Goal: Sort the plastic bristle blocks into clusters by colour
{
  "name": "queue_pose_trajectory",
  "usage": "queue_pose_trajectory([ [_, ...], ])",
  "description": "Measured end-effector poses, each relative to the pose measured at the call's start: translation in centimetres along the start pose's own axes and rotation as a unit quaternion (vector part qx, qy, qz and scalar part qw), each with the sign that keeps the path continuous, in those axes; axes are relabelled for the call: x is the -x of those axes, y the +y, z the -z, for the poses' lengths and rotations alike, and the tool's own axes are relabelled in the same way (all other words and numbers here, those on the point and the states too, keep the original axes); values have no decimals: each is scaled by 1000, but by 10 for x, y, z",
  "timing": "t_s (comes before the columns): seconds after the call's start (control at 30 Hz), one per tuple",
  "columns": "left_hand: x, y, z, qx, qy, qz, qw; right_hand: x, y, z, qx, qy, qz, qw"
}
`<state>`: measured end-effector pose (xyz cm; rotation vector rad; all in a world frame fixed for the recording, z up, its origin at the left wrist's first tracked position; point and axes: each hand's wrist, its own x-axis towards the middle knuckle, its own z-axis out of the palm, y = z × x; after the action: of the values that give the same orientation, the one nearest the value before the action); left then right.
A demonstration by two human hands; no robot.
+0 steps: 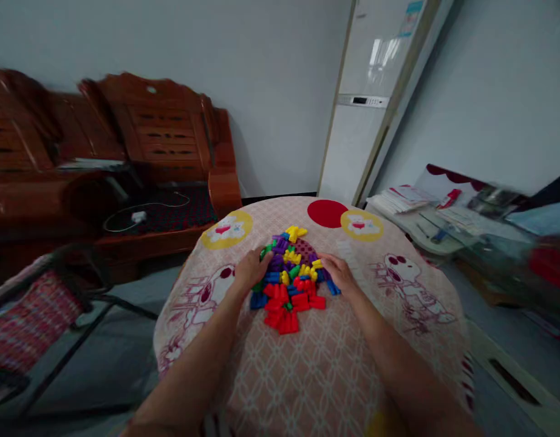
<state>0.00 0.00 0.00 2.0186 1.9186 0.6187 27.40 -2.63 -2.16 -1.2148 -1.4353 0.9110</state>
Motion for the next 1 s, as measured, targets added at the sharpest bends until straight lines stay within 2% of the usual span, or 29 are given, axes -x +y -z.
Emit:
queue_pose_trajectory([
  [0.07, -5, 20, -9, 17, 2, -49, 999, 1, -4, -12, -26, -28, 9, 999],
  [0.17, -15, 42, -13, 37, -23, -118, 992, -3, -6, -18, -66, -34, 9, 997],
  [0.27, -28, 47, 0, 32, -59, -178, 982, -16, -6, -7, -79, 10, -6, 997],
  [0.37, -28, 39, 23, 10, -55, -202, 978, -35, -3, 10, -49, 65, -21, 996],
  [0.43, -11, 34, 32, 22, -40, -211, 976, -48, 0, 15, -39, 81, -16, 996],
  [0.5, 22, 35, 30, 32, -33, -233, 971, -57, 5, 13, -26, 87, 6, 996],
  [0.63, 98, 49, -4, -32, -36, -255, 966, -60, 17, 0, 47, 63, 45, 996],
  [0.7, 118, 55, -21, -71, -25, -247, 966, -58, 21, -3, 63, 32, 52, 996],
  [0.73, 120, 56, -27, -82, -13, -242, 967, -56, 22, -3, 61, 19, 54, 996],
  [0.83, 97, 50, -31, -87, 10, -242, 966, -52, 22, 2, 46, 6, 55, 997],
  [1.0, 30, 34, -22, -62, 11, -253, 965, -50, 20, 13, 5, -4, 47, 999],
])
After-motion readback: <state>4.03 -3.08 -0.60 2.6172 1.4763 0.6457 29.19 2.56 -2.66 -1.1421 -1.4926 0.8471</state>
